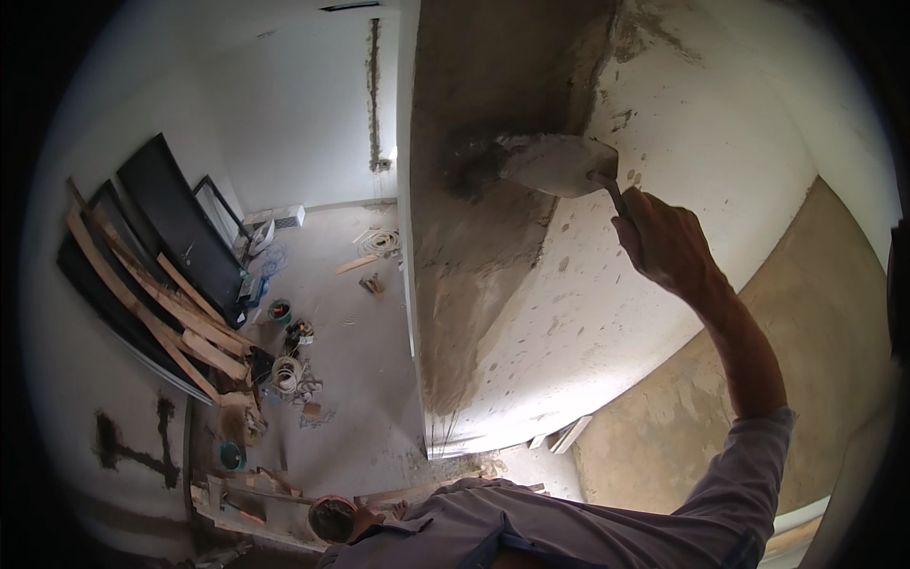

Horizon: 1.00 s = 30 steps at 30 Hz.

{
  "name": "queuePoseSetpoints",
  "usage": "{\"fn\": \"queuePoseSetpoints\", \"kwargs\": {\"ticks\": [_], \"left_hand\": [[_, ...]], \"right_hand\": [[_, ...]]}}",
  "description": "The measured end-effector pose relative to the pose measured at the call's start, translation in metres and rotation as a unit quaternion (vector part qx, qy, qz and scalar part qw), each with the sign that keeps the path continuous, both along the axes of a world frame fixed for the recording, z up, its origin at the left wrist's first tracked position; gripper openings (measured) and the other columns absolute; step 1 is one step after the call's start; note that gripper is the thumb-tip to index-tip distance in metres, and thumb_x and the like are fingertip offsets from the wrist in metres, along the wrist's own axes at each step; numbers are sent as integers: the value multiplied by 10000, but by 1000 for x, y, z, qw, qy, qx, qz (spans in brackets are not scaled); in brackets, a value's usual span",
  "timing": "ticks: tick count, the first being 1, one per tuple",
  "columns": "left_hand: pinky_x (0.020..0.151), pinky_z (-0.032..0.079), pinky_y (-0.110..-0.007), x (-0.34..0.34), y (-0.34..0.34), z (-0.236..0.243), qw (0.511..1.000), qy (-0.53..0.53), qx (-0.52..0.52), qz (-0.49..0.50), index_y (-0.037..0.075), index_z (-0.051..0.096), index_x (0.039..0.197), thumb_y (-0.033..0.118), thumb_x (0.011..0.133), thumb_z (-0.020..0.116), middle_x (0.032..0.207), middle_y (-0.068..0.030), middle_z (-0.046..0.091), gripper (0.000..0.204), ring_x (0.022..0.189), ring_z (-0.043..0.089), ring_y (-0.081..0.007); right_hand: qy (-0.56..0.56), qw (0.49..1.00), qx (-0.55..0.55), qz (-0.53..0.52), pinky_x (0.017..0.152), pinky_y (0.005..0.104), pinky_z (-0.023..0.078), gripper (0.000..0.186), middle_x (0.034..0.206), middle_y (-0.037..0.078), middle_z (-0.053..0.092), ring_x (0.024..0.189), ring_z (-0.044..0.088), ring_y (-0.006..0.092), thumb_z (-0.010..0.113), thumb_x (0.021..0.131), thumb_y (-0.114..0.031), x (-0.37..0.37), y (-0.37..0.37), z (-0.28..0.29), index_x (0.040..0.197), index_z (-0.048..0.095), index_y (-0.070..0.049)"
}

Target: The person applies plaster to a corner of a wall using a trowel and a brush, occasionally dipping the tools into a bucket of plaster mixture.

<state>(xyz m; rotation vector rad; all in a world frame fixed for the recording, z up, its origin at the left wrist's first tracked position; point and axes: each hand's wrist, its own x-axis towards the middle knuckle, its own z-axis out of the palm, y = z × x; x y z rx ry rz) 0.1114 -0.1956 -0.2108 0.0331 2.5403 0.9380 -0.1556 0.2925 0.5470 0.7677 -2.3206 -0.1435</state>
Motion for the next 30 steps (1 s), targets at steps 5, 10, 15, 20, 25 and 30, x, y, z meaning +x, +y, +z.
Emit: {"fn": "queuePoseSetpoints", "kwargs": {"ticks": [5, 10, 15, 20, 25, 30], "left_hand": [[876, 505, -467, -22, -36, -10, 994, -29, 51, -90, 40, 707, 1007, 291, 777, 683, 1006, -221, 675, 341, 981, 624, -401], [853, 520, -459, -43, -37, 0, 985, 159, -35, -52, 26, 706, 1023, 289, 781, 681, 1037, -206, 684, 359, 972, 644, -381], [871, 517, -431, -57, -3, 82, 993, 10, 28, 111, 31, 703, 1046, 289, 773, 696, 1086, -205, 676, 376, 1023, 638, -366], [844, 520, -434, -42, -12, 32, 988, 102, 107, 36, 51, 708, 1004, 282, 805, 659, 1047, -191, 678, 309, 998, 629, -380], [850, 506, -423, -20, -43, -2, 988, 14, -97, -121, 39, 694, 967, 267, 808, 637, 1055, -150, 666, 284, 994, 605, -369], [941, 478, -382, -65, -79, 20, 999, 16, -34, -7, 30, 683, 1076, 285, 767, 651, 1156, -164, 657, 402, 1118, 596, -334]], "right_hand": [[-70, 997, -8, -37, 501, 434, 458, 186, 636, 131, 573, 539, 587, 318, 571, 942, -209, -5, 4, 28, 907, 473, -54], [-119, 990, -23, -72, 544, 462, 445, 189, 633, 152, 578, 574, 584, 352, 546, 947, -215, -10, 19, 41, 885, 489, -45], [-140, 980, -57, -126, 567, 472, 444, 205, 651, 170, 584, 597, 580, 376, 543, 944, -225, -4, 49, 39, 880, 487, -39], [6, 991, -39, -130, 520, 437, 418, 108, 650, 159, 508, 570, 537, 357, 555, 926, -120, 42, 103, -3, 903, 513, -23], [16, 998, 35, -54, 514, 388, 513, 211, 771, 88, 561, 672, 633, 259, 629, 897, -252, 66, 10, -53, 935, 512, -81], [61, 998, -2, -16, 422, 314, 471, 253, 694, 65, 523, 490, 544, 177, 680, 872, -213, 17, -51, -36, 902, 473, -72]]}}
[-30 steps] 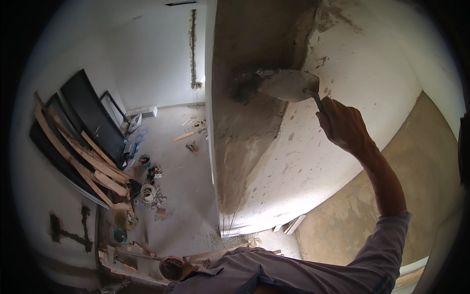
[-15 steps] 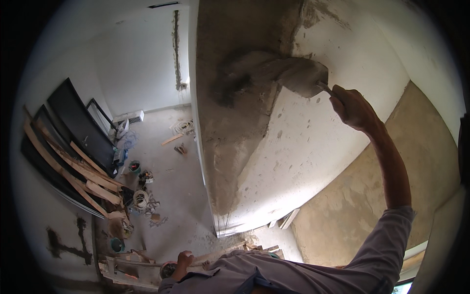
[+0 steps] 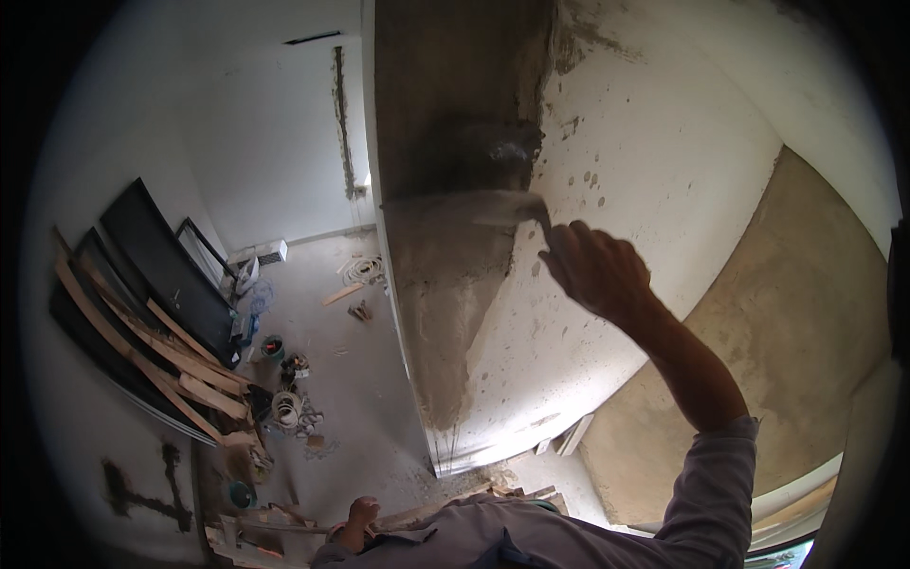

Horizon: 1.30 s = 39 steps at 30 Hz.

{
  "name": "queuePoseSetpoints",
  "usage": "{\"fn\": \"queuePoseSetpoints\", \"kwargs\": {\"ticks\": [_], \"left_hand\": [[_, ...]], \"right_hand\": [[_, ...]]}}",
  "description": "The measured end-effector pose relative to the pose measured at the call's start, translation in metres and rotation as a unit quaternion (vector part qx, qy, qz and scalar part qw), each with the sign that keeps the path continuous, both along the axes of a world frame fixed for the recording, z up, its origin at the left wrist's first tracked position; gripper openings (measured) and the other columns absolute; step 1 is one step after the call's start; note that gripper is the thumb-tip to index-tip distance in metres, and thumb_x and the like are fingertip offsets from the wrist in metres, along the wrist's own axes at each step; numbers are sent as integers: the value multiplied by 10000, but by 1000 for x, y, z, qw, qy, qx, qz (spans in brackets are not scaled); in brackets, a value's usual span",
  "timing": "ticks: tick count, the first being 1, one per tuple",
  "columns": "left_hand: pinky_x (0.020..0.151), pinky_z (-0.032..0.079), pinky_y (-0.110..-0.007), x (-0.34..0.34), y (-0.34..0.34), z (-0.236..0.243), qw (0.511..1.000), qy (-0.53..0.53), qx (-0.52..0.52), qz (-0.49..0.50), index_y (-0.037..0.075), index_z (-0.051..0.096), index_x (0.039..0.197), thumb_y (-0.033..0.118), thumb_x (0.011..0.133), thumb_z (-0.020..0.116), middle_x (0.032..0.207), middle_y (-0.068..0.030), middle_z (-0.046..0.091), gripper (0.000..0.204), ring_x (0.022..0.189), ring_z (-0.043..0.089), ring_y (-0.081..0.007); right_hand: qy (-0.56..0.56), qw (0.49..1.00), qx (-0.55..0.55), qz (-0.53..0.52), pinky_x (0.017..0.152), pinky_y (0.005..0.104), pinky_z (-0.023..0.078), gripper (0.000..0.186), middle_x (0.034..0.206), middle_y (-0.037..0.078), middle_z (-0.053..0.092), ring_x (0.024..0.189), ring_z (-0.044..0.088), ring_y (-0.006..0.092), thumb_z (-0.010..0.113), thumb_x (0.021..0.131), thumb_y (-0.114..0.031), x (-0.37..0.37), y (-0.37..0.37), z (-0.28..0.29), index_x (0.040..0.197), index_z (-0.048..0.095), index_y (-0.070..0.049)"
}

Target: The person applies plaster to a corner of a wall using a trowel and a brush, occasionally dipping the tools into a bucket of plaster mixture.

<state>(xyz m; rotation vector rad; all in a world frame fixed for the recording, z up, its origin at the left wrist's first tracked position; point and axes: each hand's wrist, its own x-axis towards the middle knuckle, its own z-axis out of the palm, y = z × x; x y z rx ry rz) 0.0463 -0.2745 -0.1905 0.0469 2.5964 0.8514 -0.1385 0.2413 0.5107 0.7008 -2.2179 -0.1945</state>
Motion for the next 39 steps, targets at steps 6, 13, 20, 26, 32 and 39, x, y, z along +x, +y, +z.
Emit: {"fn": "queuePoseSetpoints", "kwargs": {"ticks": [6, 13, 20, 26, 32, 39], "left_hand": [[944, 479, -365, -38, 96, 88, 976, -85, 117, 162, 27, 670, 1125, 269, 769, 648, 1178, -172, 652, 431, 1133, 602, -300], [960, 463, -376, -22, 45, -1, 996, -61, 71, -5, 45, 678, 1111, 284, 825, 599, 1160, -155, 659, 381, 1089, 611, -306], [848, 518, -393, 0, 11, -13, 996, 60, 71, 2, 86, 722, 985, 253, 839, 595, 1043, -153, 690, 256, 973, 651, -302], [848, 519, -397, 18, -20, -13, 990, 58, -66, -111, 86, 723, 957, 228, 819, 592, 1039, -144, 690, 237, 980, 646, -301], [848, 520, -401, -41, -19, -10, 999, 46, -26, 0, 87, 724, 928, 203, 800, 589, 1035, -135, 690, 219, 987, 641, -300], [872, 512, -408, -28, 10, -31, 975, 154, -46, -155, 79, 724, 924, 198, 817, 583, 1052, -141, 685, 214, 1038, 622, -306]], "right_hand": [[41, 998, 9, -53, 437, 352, 523, 216, 684, 94, 568, 514, 615, 231, 550, 964, -269, -11, 39, 68, 999, 484, -66], [-105, 978, -178, -2, 510, 419, 478, 217, 577, 144, 594, 531, 626, 312, 488, 988, -215, -14, 50, 102, 884, 512, -27], [-104, 946, -296, -79, 536, 473, 427, 226, 618, 219, 554, 606, 581, 437, 475, 987, -223, 4, 110, 10, 900, 478, -14], [4, 986, -157, -50, 490, 446, 480, 183, 661, 153, 585, 561, 600, 366, 554, 950, -212, 36, 58, 29, 921, 464, -55], [50, 991, -96, -78, 475, 413, 460, 186, 624, 132, 579, 503, 590, 304, 559, 957, -204, -4, 47, 108, 894, 483, -46], [-40, 972, -202, -110, 516, 446, 439, 256, 583, 171, 572, 518, 582, 345, 473, 998, -259, 10, 51, 130, 886, 511, -32]]}}
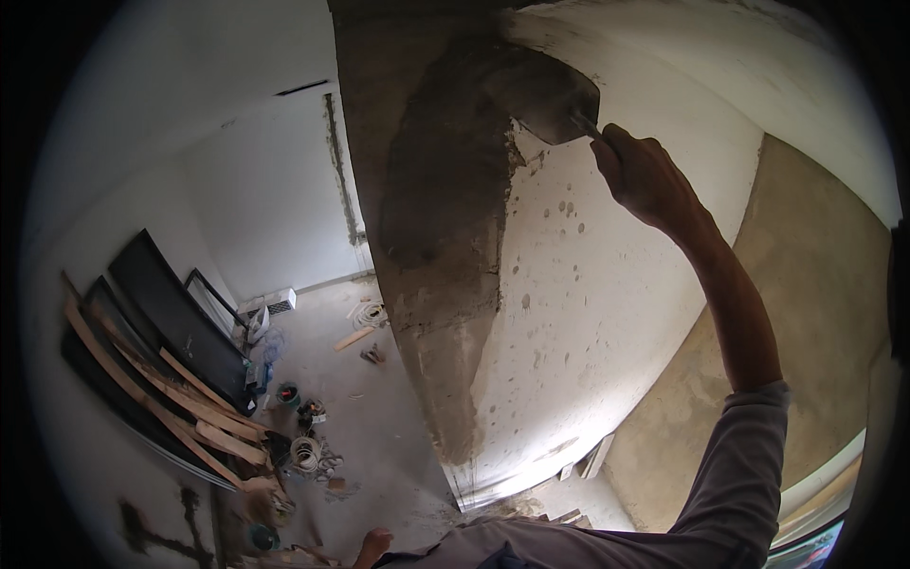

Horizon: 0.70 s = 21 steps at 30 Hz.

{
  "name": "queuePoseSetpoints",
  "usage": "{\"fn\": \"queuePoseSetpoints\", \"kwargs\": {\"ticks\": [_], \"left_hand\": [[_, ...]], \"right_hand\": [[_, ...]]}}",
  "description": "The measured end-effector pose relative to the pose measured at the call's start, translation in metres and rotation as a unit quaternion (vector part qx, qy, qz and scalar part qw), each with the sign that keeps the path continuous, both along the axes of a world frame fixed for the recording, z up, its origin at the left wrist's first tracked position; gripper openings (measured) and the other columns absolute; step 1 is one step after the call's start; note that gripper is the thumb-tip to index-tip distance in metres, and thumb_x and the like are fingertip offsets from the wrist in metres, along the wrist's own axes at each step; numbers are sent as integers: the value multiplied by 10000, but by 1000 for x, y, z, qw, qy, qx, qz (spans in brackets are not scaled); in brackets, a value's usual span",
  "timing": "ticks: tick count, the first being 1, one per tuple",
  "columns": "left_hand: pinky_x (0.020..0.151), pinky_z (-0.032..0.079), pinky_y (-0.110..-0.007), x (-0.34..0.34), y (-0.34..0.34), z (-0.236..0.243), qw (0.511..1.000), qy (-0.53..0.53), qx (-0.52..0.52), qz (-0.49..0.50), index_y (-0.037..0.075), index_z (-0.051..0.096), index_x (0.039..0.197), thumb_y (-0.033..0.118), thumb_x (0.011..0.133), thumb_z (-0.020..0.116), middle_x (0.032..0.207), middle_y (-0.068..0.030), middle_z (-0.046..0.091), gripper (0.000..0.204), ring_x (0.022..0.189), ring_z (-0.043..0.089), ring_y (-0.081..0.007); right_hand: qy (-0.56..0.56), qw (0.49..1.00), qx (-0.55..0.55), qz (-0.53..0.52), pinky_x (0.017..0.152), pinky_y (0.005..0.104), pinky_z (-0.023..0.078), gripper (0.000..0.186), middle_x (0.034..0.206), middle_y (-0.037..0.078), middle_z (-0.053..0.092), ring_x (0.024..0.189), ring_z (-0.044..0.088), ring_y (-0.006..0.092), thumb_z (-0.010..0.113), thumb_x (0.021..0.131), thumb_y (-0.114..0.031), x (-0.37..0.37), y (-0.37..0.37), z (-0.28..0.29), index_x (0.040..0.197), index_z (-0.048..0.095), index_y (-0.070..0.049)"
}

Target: The person applies plaster to a corner of a wall using a trowel and a brush, occasionally dipping the tools into a bucket of plaster mixture.

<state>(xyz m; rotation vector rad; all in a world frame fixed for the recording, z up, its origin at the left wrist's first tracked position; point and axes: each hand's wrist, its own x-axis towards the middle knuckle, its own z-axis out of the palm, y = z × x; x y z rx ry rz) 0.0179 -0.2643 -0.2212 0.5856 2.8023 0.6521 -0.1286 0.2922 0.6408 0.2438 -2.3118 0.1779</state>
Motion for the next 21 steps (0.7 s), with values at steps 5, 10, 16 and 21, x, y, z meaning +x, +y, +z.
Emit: {"fn": "queuePoseSetpoints", "kwargs": {"ticks": [5, 10, 16, 21], "left_hand": [[856, 522, -387, 32, -31, 3, 991, 95, 43, -82, 120, 713, 970, 197, 810, 617, 1039, -93, 690, 202, 999, 644, -284], [766, 535, -403, 58, -47, 9, 982, 38, -143, -114, 128, 675, 871, 219, 785, 647, 912, -81, 662, 129, 910, 647, -291], [719, 540, -380, 18, -52, 27, 979, 59, -153, -125, 118, 661, 898, 246, 793, 657, 886, -89, 659, 166, 871, 654, -280], [709, 540, -382, 58, -35, 19, 947, -208, 156, 190, 94, 651, 901, 250, 775, 661, 857, -92, 660, 201, 808, 663, -278]], "right_hand": [[-35, 987, -158, 5, 521, 448, 415, 289, 577, 179, 544, 501, 543, 354, 423, 1021, -276, 28, 20, -47, 912, 504, -20], [-84, 979, -124, 136, 547, 456, 451, 220, 675, 202, 593, 604, 597, 388, 481, 985, -236, 29, 0, -131, 948, 511, -21], [-94, 989, -39, 104, 578, 471, 494, 201, 708, 184, 625, 633, 633, 381, 539, 954, -227, -33, -16, -164, 941, 487, -33], [-34, 997, -63, 4, 562, 482, 488, 181, 703, 195, 612, 659, 620, 408, 537, 951, -193, -14, 43, -171, 903, 484, -27]]}}
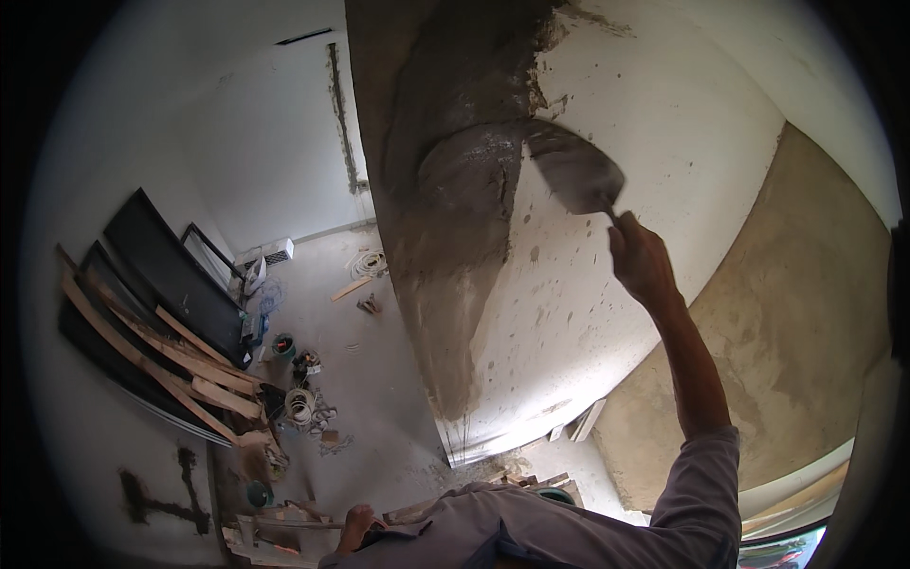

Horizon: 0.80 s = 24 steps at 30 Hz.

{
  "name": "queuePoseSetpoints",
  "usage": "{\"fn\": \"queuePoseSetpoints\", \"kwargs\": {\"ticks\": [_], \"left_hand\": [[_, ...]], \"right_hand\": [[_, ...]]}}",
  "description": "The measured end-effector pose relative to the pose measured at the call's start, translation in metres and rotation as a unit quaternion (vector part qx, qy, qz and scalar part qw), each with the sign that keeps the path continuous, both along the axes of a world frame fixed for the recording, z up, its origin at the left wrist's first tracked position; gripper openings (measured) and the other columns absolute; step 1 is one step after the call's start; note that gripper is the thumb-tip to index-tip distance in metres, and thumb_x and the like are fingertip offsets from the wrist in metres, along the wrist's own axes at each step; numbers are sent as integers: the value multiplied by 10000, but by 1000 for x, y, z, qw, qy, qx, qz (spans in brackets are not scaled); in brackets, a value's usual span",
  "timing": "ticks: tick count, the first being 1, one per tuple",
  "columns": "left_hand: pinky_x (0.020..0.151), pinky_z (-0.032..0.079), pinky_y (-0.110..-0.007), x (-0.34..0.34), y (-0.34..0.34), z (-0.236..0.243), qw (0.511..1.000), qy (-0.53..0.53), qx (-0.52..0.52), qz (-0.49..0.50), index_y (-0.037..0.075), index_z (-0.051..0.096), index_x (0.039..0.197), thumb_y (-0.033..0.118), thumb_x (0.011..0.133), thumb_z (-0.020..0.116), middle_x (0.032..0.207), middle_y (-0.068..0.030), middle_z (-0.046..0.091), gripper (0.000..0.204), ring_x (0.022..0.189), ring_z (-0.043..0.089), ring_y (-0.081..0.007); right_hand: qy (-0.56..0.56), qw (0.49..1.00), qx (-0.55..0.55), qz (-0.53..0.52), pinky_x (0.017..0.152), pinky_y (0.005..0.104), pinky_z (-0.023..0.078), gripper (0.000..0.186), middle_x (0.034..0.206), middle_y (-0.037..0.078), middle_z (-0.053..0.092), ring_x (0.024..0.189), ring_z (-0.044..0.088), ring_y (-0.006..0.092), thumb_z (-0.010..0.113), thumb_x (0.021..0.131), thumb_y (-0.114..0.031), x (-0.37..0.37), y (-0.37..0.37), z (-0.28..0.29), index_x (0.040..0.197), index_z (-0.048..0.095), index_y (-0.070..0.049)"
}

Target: The person applies plaster to a corner of a wall using a trowel and a brush, occasionally dipping the tools into a bucket of plaster mixture.

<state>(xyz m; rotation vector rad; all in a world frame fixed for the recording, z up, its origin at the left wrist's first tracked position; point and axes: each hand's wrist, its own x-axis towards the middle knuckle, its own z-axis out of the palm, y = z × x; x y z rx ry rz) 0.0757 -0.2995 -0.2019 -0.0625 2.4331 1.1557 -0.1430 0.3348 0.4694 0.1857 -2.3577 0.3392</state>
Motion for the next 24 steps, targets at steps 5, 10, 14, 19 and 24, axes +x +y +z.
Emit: {"fn": "queuePoseSetpoints", "kwargs": {"ticks": [5, 10, 14, 19, 24], "left_hand": [[714, 535, -370, 26, 4, -4, 934, 133, -182, -276, 52, 652, 969, 226, 804, 626, 872, -107, 663, 241, 795, 660, -257], [719, 530, -358, -24, -22, 31, 873, 224, -279, -330, 10, 653, 1037, 201, 832, 591, 886, -123, 667, 287, 782, 658, -237], [718, 515, -331, -102, 92, 101, 956, -37, 167, 237, -36, 639, 1093, 189, 867, 527, 908, -125, 663, 338, 786, 642, -203], [747, 517, -337, -61, 49, 88, 942, -107, 205, 243, -23, 632, 1056, 191, 862, 557, 956, -108, 660, 299, 864, 643, -229], [788, 522, -382, -23, 29, 55, 922, 159, -147, -321, 46, 641, 989, 230, 809, 654, 988, -124, 658, 259, 926, 632, -294]], "right_hand": [[38, 998, 44, 4, 540, 464, 498, 176, 746, 144, 596, 624, 615, 365, 567, 931, -228, 45, -14, -22, 960, 503, -66], [28, 985, 146, 81, 503, 410, 527, 206, 743, 96, 566, 538, 598, 300, 584, 940, -257, 15, -92, -9, 964, 494, -73], [20, 994, 107, -17, 554, 438, 537, 271, 751, 174, 630, 653, 658, 356, 450, 1002, -310, -3, -53, 36, 1046, 486, -45], [-10, 983, -181, 41, 528, 427, 454, 228, 631, 224, 581, 584, 625, 378, 464, 996, -201, 23, -35, 36, 898, 497, 2], [-72, 955, -233, 171, 605, 481, 455, 145, 703, 256, 578, 705, 612, 447, 507, 961, -152, 17, -90, -62, 945, 478, -11]]}}
